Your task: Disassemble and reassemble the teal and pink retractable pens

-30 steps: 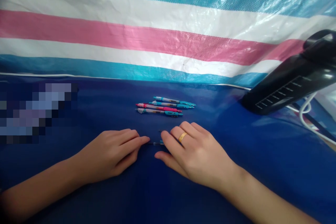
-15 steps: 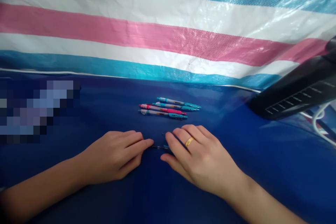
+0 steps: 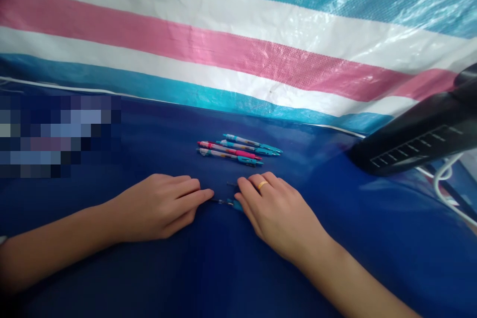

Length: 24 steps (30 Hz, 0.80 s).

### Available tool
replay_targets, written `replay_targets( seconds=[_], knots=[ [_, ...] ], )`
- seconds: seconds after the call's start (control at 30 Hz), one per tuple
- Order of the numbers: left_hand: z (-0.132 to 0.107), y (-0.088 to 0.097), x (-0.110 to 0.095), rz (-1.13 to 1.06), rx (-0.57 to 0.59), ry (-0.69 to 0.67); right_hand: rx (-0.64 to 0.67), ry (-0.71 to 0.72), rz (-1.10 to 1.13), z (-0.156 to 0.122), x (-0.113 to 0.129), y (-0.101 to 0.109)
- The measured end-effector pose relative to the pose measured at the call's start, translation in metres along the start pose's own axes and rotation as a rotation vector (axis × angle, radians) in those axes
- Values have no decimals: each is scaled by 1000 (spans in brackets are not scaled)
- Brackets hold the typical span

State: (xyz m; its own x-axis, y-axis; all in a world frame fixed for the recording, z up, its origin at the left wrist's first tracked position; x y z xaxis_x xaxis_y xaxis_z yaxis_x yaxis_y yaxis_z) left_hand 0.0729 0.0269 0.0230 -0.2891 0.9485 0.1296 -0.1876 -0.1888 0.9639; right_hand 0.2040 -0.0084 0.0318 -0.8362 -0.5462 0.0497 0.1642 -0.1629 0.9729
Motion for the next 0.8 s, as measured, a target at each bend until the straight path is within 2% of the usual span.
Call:
replay_targets(
  seconds=[0.47,0.8],
  knots=[
    [-1,1,1,-14,-15,0,73,-8,19,3,-3,-4],
    [-6,2,3,-25,-50,33,94,-37,165,-1,-8,2]
  ],
)
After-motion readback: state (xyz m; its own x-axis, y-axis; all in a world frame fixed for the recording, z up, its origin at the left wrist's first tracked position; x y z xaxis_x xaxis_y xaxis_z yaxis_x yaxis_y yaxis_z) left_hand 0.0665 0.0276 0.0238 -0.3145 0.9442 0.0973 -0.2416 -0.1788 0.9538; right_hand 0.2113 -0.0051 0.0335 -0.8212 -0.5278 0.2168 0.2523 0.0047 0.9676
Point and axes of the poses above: each hand's wrist, its own z-axis towards the middle knuckle, its own y-axis out of the back of the hand, x = y × z, the point moved 7 cm from there along z, towards the middle knuckle, and after that the axes turned 6 degrees about z, right-handed, at the moved point
